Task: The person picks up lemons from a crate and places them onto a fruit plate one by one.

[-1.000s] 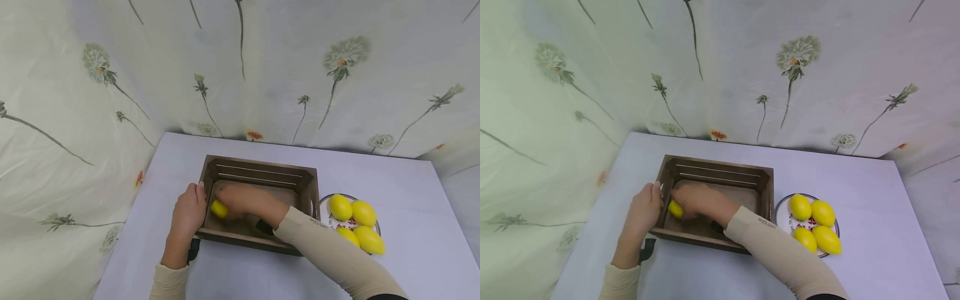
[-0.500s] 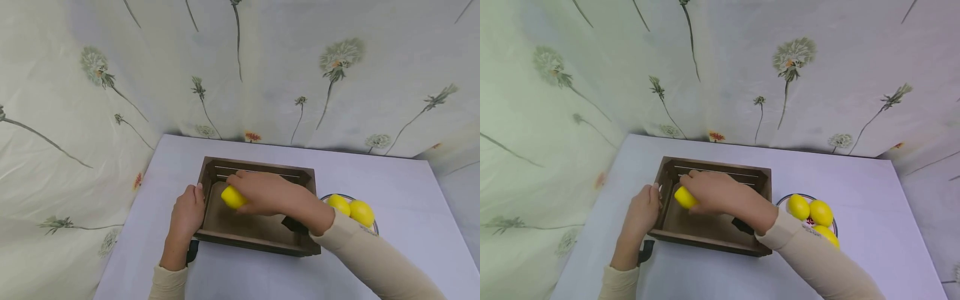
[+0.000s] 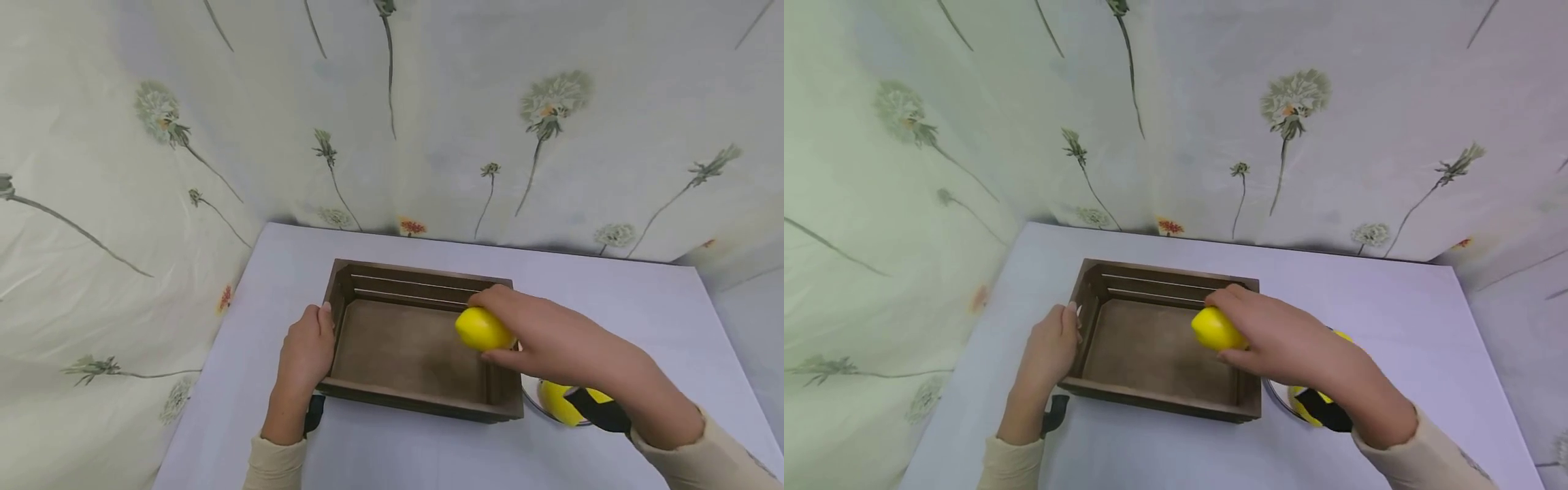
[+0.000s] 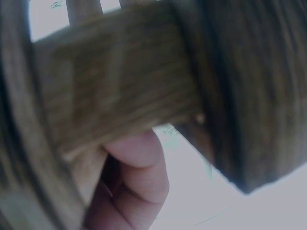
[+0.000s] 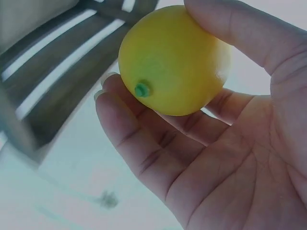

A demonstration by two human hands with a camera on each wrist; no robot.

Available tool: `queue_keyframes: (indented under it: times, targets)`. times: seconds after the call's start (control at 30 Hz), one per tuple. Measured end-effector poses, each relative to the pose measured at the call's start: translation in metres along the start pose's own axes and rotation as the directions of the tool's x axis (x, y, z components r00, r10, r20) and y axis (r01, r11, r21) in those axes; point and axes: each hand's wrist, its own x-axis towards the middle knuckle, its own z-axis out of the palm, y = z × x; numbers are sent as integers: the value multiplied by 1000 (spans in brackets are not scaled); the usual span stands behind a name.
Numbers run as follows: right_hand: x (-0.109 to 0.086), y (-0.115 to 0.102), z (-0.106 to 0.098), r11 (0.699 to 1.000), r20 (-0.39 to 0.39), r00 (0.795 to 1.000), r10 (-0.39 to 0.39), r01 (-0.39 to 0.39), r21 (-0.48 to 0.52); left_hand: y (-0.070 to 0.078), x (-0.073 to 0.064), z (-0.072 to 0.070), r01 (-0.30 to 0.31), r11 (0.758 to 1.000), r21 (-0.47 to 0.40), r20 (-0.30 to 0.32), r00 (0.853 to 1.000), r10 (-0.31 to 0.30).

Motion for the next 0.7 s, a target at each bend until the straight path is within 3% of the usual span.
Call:
queue_keyframes:
  times: [0.13, 0.33, 0.57, 0.7]
  targets:
    - [-27, 18, 4, 994, -21, 996, 91, -90, 61, 0, -1, 0, 4, 1000, 2, 4, 1000, -4]
    - [-54, 52, 22, 982, -106, 981, 164, -152, 112, -2, -2, -1, 11, 1000, 5, 5, 1000, -11]
    - [-63, 87, 58, 957, -113, 958, 263, -244, 159, -2, -2, 0, 4, 1000, -1, 9, 1000, -4]
    - [-61, 101, 85, 947, -99, 943, 317, -308, 91, -1, -2, 1, -2, 1000, -11, 7, 1000, 2]
